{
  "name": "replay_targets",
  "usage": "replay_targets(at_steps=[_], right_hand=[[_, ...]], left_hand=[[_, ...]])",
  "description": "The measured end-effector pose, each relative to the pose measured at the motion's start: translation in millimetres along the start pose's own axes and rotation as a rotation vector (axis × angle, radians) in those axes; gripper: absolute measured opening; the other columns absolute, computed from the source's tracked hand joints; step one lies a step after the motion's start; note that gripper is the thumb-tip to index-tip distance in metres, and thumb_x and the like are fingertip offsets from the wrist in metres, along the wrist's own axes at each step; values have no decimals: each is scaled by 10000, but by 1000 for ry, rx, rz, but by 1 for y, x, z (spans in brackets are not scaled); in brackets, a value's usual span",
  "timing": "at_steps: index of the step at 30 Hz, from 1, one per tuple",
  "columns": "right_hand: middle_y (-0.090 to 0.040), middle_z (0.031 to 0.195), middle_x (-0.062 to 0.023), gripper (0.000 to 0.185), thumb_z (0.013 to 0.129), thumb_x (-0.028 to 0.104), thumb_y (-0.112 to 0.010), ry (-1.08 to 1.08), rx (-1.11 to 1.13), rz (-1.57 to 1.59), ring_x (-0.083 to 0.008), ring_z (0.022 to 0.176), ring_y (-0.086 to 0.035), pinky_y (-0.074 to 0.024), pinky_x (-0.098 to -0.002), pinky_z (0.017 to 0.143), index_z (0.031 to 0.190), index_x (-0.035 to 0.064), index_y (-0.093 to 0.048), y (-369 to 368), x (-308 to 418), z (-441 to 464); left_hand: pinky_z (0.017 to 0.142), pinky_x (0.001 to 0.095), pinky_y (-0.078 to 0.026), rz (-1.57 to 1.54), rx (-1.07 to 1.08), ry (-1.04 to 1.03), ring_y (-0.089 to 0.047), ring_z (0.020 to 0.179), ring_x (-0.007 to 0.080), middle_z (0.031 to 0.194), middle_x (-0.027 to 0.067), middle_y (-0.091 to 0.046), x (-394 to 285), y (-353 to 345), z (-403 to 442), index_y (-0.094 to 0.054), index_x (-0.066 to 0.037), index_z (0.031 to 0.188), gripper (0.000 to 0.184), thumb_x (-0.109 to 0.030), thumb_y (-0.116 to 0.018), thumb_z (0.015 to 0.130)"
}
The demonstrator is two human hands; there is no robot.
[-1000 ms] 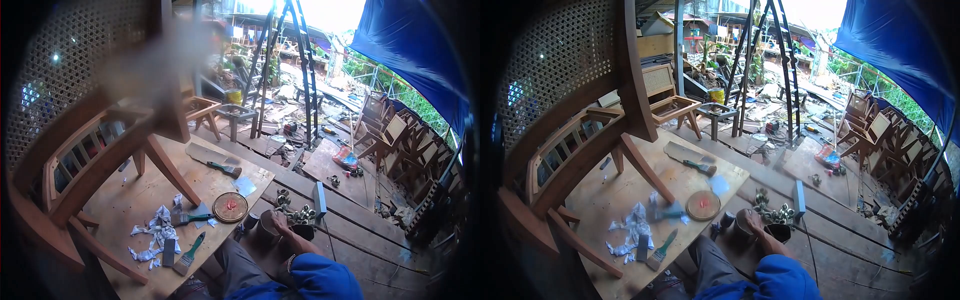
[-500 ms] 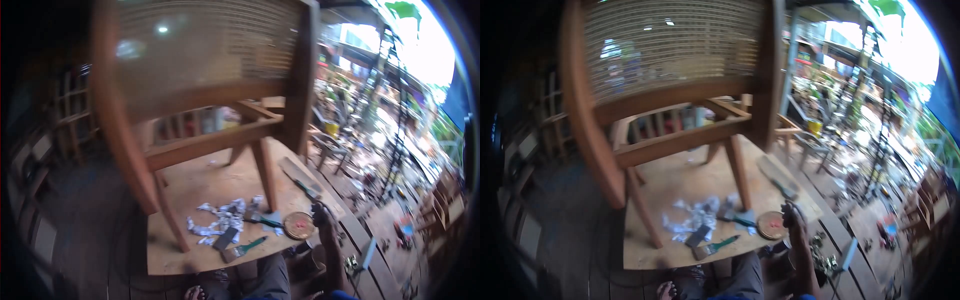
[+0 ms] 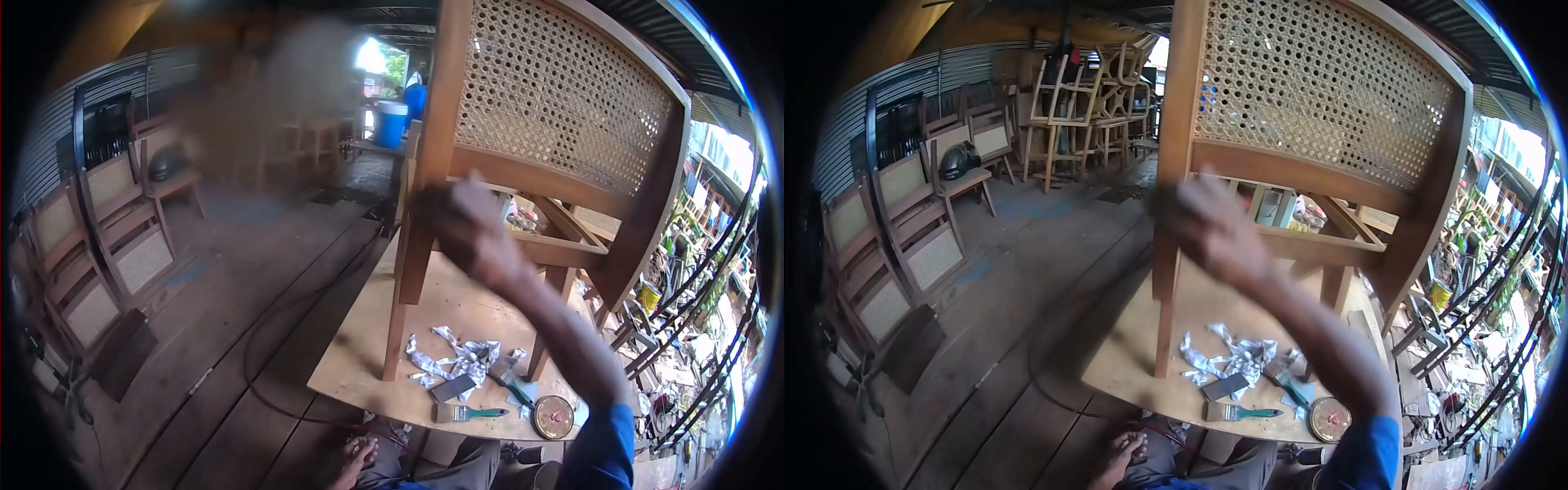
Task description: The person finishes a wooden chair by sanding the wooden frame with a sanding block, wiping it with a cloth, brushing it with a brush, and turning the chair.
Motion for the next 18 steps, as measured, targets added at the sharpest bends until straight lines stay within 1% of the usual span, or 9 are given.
replay_targets(at_steps=[1, 2, 3, 6, 7, 10, 11, 13, 18], right_hand=[[-658, 939, -66, 361, 685, -67, -667, 34, -110, 11, -241, 833, -582, -428, -375, 657, 1024, 47, -720, 7, -20, 27], [-598, 1106, -135, 331, 721, 32, -707, -54, -33, -52, -336, 967, -578, -461, -452, 883, 1051, 50, -702, 12, -49, 48], [-591, 1094, -146, 330, 771, 18, -667, -118, -164, -57, -351, 983, -557, -467, -420, 866, 1099, 56, -687, 25, -57, 78], [-591, 1080, -138, 349, 783, 1, -649, -133, -139, -232, -333, 997, -560, -469, -394, 840, 1124, 65, -685, 29, -47, 75], [-595, 1055, -126, 344, 782, -2, -639, -96, -50, -136, -321, 985, -565, -461, -402, 826, 1117, 66, -682, 17, -31, 39], [-664, 955, -66, 365, 684, -105, -648, -342, 202, 454, -251, 821, -619, -487, -440, 700, 1006, 51, -719, -33, 40, -79], [-657, 987, -66, 317, 691, -56, -699, -45, 181, 66, -238, 827, -622, -501, -409, 671, 997, 30, -712, -28, 72, -74], [-650, 1028, -79, 346, 664, 21, -749, 39, 168, 6, -241, 827, -619, -485, -357, 638, 1007, 13, -707, -16, 54, -61], [-616, 883, -87, 392, 708, -109, -632, 59, -97, -217, -261, 803, -583, -457, -391, 696, 1060, 40, -721, 36, -50, 84]], left_hand=[[506, 216, -461, -27, 12, -27, -539, 611, 57, 781, -43, -630, 2, 0, -2, -671, -134, 995, 176, -273, -728, 904], [527, 217, -472, -32, 6, -1, -545, 626, 56, 793, -35, -637, -7, -3, -10, -672, -131, 1003, 180, -271, -728, 905], [527, 217, -472, -33, -1, 7, -545, 626, 56, 793, -35, -637, -10, -4, -14, -672, -131, 1003, 180, -271, -728, 905], [549, 227, -485, -2, 67, 29, -554, 651, 61, 807, -27, -643, -15, 1, -12, -675, -128, 1008, 209, -292, -739, 895], [551, 235, -490, -29, 15, 29, -560, 664, 68, 808, -25, -643, -7, 4, -7, -677, -127, 1004, 221, -303, -745, 888], [572, 249, -498, 19, -33, 38, -570, 690, 79, 813, -20, -645, -30, 1, -14, -682, -127, 994, 239, -323, -754, 877], [591, 254, -500, 99, -47, 43, -574, 702, 83, 816, -19, -647, -41, -1, -17, -685, -129, 987, 245, -332, -758, 871], [634, 248, -491, 57, -48, -76, -574, 705, 80, 815, -21, -650, -35, 8, -15, -691, -130, 983, 220, -319, -747, 884], [634, 226, -479, 40, 46, -52, -581, 701, 69, 817, -27, -657, -41, 14, -7, -694, -116, 1014, 180, -265, -716, 917]])
Point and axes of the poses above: each hand's wrist, its own z-axis towards the middle knuckle, its own y-axis out of the back of the hand, x = y × z, the point moved 4 cm from there along z, towards the middle knuckle
